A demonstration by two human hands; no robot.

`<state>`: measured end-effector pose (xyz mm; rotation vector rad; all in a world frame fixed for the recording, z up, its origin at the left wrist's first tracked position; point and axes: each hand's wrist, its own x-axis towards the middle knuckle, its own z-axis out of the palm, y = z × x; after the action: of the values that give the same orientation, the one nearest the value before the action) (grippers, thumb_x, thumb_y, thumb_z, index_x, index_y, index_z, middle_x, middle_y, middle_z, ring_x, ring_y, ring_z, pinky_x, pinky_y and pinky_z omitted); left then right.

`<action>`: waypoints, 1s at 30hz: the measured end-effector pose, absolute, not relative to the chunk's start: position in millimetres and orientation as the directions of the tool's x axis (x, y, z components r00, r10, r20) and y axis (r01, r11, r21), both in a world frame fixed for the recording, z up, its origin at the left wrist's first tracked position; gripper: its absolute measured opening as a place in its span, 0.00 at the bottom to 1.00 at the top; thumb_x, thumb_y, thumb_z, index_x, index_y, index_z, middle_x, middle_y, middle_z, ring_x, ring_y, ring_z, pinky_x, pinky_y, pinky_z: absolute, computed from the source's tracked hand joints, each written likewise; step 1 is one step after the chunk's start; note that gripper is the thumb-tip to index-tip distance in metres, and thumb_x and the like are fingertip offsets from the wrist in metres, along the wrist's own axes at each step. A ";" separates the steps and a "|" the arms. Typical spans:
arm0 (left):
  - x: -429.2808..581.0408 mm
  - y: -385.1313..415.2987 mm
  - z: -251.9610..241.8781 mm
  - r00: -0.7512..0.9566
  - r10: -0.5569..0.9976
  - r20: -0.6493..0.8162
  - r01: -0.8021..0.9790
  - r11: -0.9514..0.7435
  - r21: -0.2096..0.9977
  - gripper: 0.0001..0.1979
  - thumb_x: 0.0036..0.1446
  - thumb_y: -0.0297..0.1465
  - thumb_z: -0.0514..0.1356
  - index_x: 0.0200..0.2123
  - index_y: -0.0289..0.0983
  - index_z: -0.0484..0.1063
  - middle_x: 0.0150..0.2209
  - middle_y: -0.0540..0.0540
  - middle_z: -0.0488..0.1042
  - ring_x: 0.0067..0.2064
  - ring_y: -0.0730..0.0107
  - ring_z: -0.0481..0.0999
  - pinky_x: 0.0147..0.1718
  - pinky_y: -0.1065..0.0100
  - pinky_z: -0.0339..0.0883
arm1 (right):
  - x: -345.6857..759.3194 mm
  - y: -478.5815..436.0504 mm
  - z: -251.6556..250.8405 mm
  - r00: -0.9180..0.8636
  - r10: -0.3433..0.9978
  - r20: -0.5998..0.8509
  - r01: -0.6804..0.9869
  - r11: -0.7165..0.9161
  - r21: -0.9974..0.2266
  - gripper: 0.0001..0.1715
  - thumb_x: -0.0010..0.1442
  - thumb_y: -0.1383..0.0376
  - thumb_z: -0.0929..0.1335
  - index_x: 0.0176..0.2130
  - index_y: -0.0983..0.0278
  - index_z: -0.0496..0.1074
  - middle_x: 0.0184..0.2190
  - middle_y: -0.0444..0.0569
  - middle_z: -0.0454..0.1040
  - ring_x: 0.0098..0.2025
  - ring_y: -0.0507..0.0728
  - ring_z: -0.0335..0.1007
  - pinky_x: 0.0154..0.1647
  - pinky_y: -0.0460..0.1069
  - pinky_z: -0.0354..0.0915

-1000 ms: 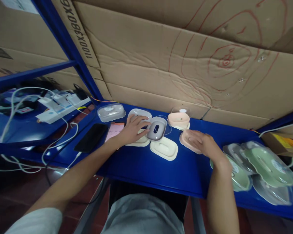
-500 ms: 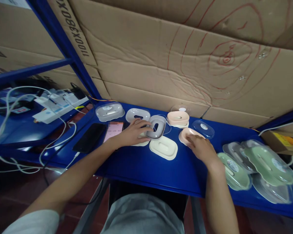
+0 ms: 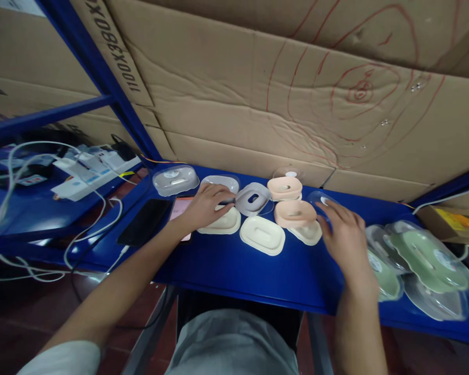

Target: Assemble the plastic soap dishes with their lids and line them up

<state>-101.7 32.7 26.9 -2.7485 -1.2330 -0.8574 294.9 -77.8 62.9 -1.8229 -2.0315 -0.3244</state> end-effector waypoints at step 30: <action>-107.6 46.8 -2.4 0.499 0.818 0.286 0.790 -0.565 0.237 0.28 0.71 0.37 0.59 0.71 0.46 0.63 0.72 0.35 0.65 0.73 0.42 0.63 0.71 0.26 0.40 | 231.1 -79.3 77.7 -0.569 0.816 0.101 0.796 0.577 -0.183 0.44 0.66 0.49 0.74 0.74 0.43 0.59 0.77 0.47 0.56 0.77 0.69 0.55 0.74 0.69 0.59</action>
<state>-107.6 46.8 -2.4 -2.7841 -1.4957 -0.5959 231.1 -79.3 77.7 -1.3583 -2.6318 0.1750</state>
